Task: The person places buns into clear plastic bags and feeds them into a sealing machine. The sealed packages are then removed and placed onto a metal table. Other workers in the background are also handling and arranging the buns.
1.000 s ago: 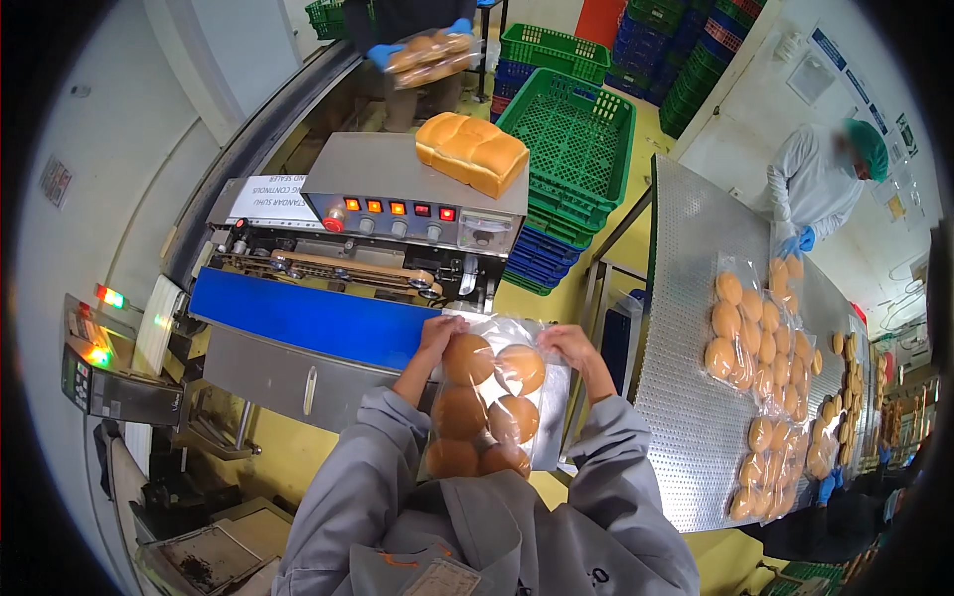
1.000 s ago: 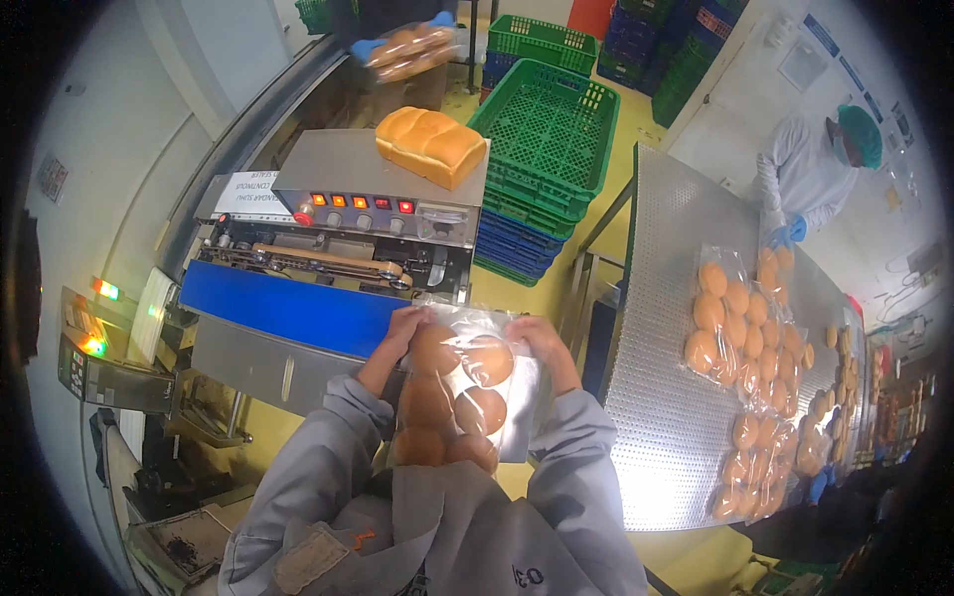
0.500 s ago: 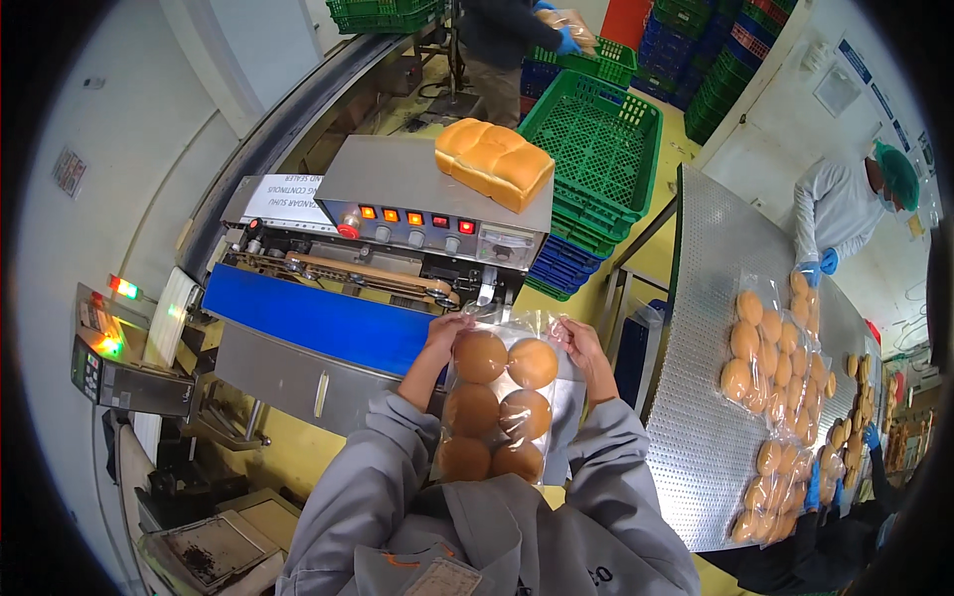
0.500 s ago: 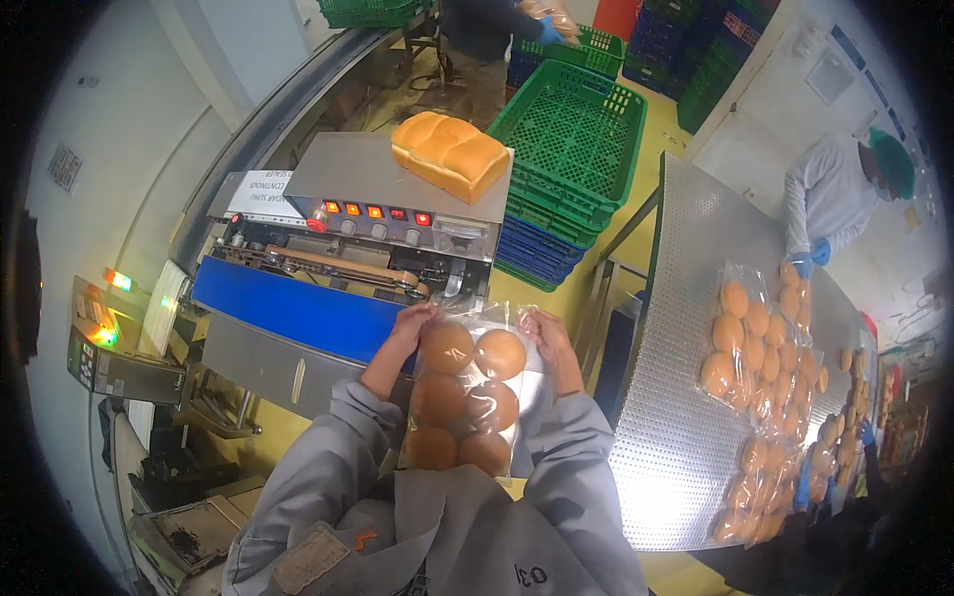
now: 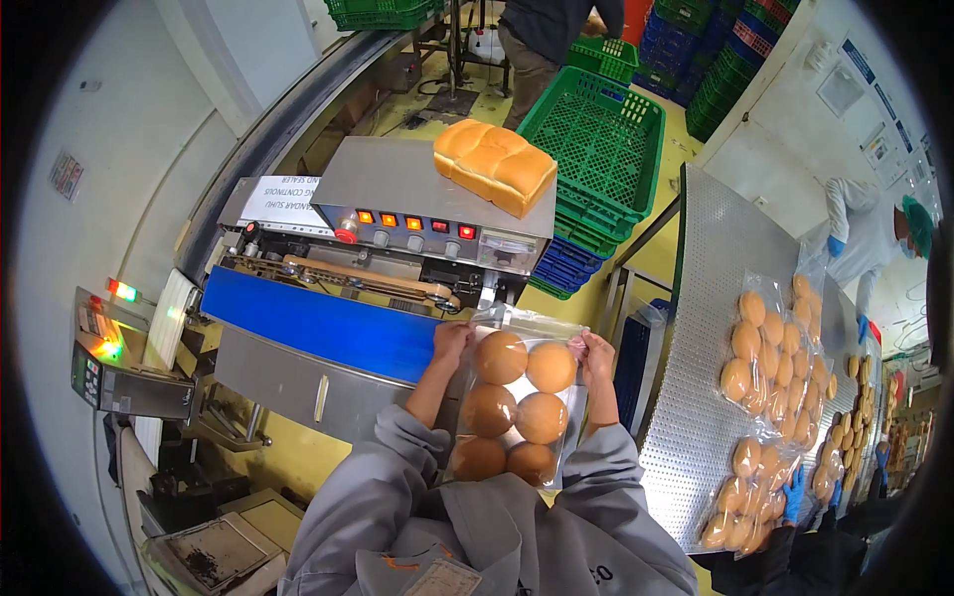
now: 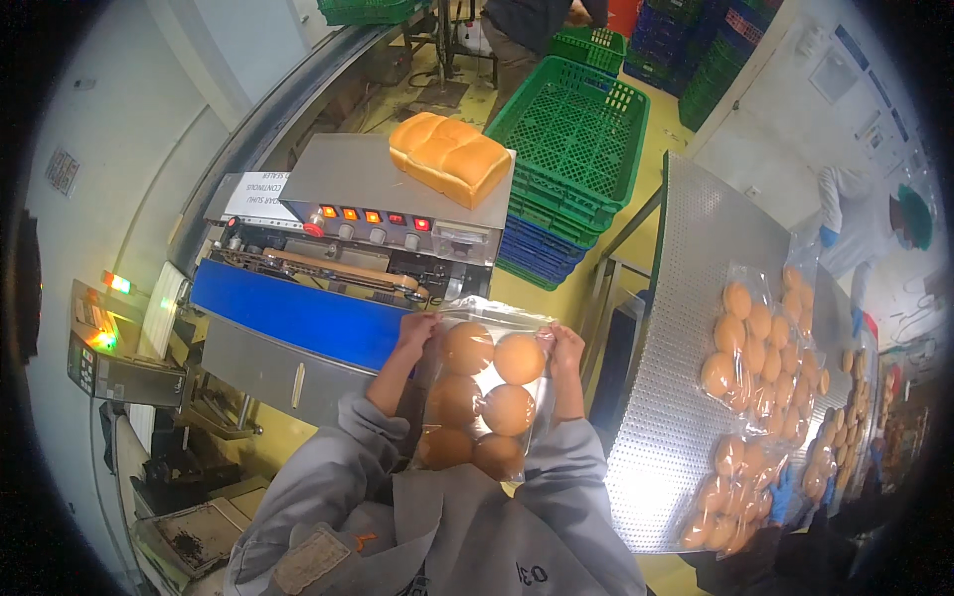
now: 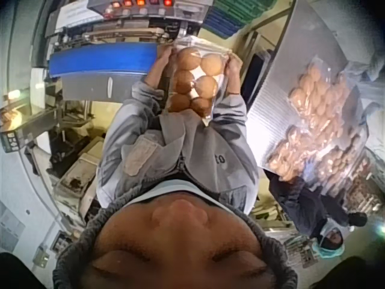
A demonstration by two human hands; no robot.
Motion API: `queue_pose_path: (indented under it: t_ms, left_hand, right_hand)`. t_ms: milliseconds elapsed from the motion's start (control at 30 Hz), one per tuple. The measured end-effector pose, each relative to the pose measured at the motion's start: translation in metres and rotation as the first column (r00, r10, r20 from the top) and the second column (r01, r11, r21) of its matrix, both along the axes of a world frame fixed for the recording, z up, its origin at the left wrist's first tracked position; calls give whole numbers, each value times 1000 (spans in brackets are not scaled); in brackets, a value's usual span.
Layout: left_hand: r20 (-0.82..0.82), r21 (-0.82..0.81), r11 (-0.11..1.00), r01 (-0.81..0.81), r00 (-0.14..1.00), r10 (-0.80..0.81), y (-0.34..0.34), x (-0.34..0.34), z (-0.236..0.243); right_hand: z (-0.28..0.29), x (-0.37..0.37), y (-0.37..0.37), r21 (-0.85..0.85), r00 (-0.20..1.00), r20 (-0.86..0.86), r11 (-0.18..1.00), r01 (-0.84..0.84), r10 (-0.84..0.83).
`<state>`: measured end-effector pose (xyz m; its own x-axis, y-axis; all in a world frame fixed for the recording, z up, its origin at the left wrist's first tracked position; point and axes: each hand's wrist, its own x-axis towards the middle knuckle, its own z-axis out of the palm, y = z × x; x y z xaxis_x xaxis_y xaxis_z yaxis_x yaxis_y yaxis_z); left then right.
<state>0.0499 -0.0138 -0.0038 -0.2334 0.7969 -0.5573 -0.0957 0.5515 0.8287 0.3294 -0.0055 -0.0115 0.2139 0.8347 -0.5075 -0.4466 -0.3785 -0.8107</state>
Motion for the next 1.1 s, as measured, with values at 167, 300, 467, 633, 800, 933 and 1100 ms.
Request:
queue_pose_path:
  t_ms: [167, 300, 467, 633, 800, 933, 1100]
  left_hand:
    - [249, 33, 996, -87, 965, 76, 6, -47, -13]
    - [243, 26, 992, -120, 964, 110, 11, -66, 0]
    - [170, 45, 986, -163, 973, 153, 8, -96, -6]
    - [95, 121, 970, -212, 975, 202, 4, -131, -17]
    - [104, 212, 963, -167, 984, 147, 4, -163, -19]
    - [105, 188, 957, -222, 973, 205, -24, -185, 7]
    - [125, 210, 978, 0, 992, -26, -111, -203, 13]
  right_hand:
    - [8, -26, 7, 10, 991, -35, 992, -128, 128]
    - [6, -46, 17, 11, 988, -42, 989, -149, 150]
    - [6, -80, 29, 32, 984, -54, 985, -170, 171]
    - [12, -121, 36, 26, 981, -19, 981, -191, 192]
    - [2, -160, 32, 97, 985, 171, 994, -45, 28]
    - [-5, -191, -5, 194, 851, 481, 972, 130, -210]
    - [7, -245, -130, 174, 533, 840, 981, -86, -102]
